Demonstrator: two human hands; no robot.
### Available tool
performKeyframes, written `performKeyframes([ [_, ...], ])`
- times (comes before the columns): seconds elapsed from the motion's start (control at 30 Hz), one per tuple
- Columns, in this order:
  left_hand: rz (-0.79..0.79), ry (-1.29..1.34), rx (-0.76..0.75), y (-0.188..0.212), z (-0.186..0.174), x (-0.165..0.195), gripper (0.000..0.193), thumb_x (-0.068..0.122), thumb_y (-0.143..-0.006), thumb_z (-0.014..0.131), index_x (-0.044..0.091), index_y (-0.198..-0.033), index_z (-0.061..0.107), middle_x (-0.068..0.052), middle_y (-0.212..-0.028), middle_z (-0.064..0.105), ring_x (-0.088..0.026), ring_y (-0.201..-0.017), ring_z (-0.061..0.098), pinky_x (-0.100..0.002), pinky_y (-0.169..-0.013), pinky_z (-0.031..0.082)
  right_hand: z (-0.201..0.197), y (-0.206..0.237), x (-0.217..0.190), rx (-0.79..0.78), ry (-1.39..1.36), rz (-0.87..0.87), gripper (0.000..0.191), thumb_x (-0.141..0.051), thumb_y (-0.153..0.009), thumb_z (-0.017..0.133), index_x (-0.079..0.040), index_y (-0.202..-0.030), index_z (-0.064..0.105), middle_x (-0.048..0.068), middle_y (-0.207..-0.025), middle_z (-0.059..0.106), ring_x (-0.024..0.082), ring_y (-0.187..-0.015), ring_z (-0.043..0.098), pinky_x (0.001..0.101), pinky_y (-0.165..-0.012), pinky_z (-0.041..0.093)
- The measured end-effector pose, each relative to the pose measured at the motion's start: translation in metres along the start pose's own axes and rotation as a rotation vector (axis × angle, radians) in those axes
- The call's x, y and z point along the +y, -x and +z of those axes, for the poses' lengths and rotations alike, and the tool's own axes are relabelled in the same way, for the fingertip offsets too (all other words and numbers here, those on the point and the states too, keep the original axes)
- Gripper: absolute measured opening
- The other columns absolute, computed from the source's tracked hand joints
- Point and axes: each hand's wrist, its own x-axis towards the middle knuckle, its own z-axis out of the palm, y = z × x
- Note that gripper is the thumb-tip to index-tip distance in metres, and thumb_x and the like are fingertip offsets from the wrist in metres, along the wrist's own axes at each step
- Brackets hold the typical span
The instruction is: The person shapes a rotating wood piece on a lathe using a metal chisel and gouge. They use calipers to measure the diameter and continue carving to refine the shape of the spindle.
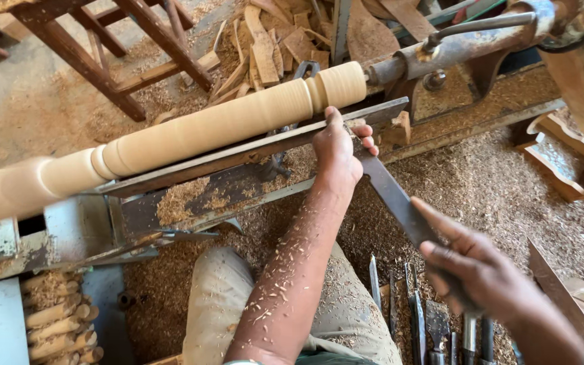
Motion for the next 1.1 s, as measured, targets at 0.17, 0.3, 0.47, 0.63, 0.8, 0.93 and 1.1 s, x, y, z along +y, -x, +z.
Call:
performKeyframes([
  [0.17, -0.131, -0.154, -0.021, -0.009, -0.014, 0.013, 0.053, 0.047, -0.107, 0.045, -0.002, -0.096, 0.062, -0.005, -0.058, 0.055, -0.012, -0.039, 0.043, -0.03, -0.037, 0.039, 0.078, 0.014, 0.006, 0.102, -0.025, -0.004, 0.072, -0.022, -0.101, 0.055, -0.039, -0.164, 0.023, 0.008, -0.06, 0.06, 0.018, -0.043, 0.053, 0.0342, -0.035, 0.044],
  [0.3, -0.16, -0.346, -0.189, -0.015, -0.028, 0.032, 0.051, 0.043, -0.106, 0.048, -0.005, -0.096, 0.062, -0.007, -0.058, 0.057, -0.014, -0.038, 0.044, -0.033, -0.036, 0.041, 0.143, 0.011, 0.007, 0.026, -0.263, -0.157, 0.088, -0.018, -0.093, 0.054, -0.038, -0.166, 0.009, 0.005, -0.069, 0.061, 0.015, -0.047, 0.056, 0.0315, -0.04, 0.051],
  [0.47, -0.09, -0.399, -0.219, -0.015, -0.03, 0.028, 0.053, 0.044, -0.105, 0.051, -0.007, -0.094, 0.063, -0.007, -0.058, 0.057, -0.014, -0.039, 0.047, -0.035, -0.036, 0.041, 0.144, 0.007, 0.006, 0.071, -0.286, -0.11, 0.088, -0.018, -0.094, 0.056, -0.037, -0.167, 0.01, 0.006, -0.065, 0.062, 0.016, -0.047, 0.056, 0.0316, -0.039, 0.048],
  [0.63, -0.099, -0.199, -0.147, -0.013, -0.023, 0.012, 0.057, 0.049, -0.105, 0.047, -0.005, -0.096, 0.063, -0.006, -0.059, 0.056, -0.015, -0.04, 0.047, -0.035, -0.038, 0.043, 0.092, 0.01, 0.01, 0.092, -0.145, -0.032, 0.086, -0.022, -0.095, 0.062, -0.036, -0.169, 0.021, 0.005, -0.053, 0.054, 0.015, -0.038, 0.046, 0.0308, -0.034, 0.04],
  [0.8, -0.053, -0.093, -0.033, -0.01, -0.01, 0.0, 0.056, 0.051, -0.105, 0.046, -0.002, -0.096, 0.059, -0.006, -0.059, 0.054, -0.015, -0.041, 0.047, -0.035, -0.038, 0.041, 0.045, 0.002, 0.009, 0.04, -0.051, 0.001, 0.078, -0.023, -0.098, 0.059, -0.036, -0.165, 0.021, 0.006, -0.05, 0.055, 0.017, -0.034, 0.046, 0.0325, -0.03, 0.038],
  [0.93, -0.018, -0.03, 0.018, -0.006, -0.002, -0.003, 0.049, 0.051, -0.104, 0.046, 0.003, -0.102, 0.053, -0.008, -0.061, 0.055, -0.016, -0.042, 0.047, -0.036, -0.039, 0.041, 0.021, -0.003, 0.008, -0.062, -0.068, -0.109, 0.079, -0.019, -0.097, 0.06, -0.03, -0.166, 0.022, 0.004, -0.05, 0.055, 0.014, -0.034, 0.049, 0.0307, -0.029, 0.04],
  [1.1, -0.012, 0.024, 0.027, -0.007, -0.001, -0.002, 0.046, 0.053, -0.103, 0.046, 0.007, -0.106, 0.049, -0.009, -0.063, 0.055, -0.017, -0.043, 0.046, -0.036, -0.039, 0.041, 0.008, -0.011, 0.008, -0.081, -0.052, -0.113, 0.08, -0.019, -0.095, 0.06, -0.028, -0.167, 0.026, 0.003, -0.045, 0.051, 0.013, -0.03, 0.046, 0.0283, -0.028, 0.035],
])
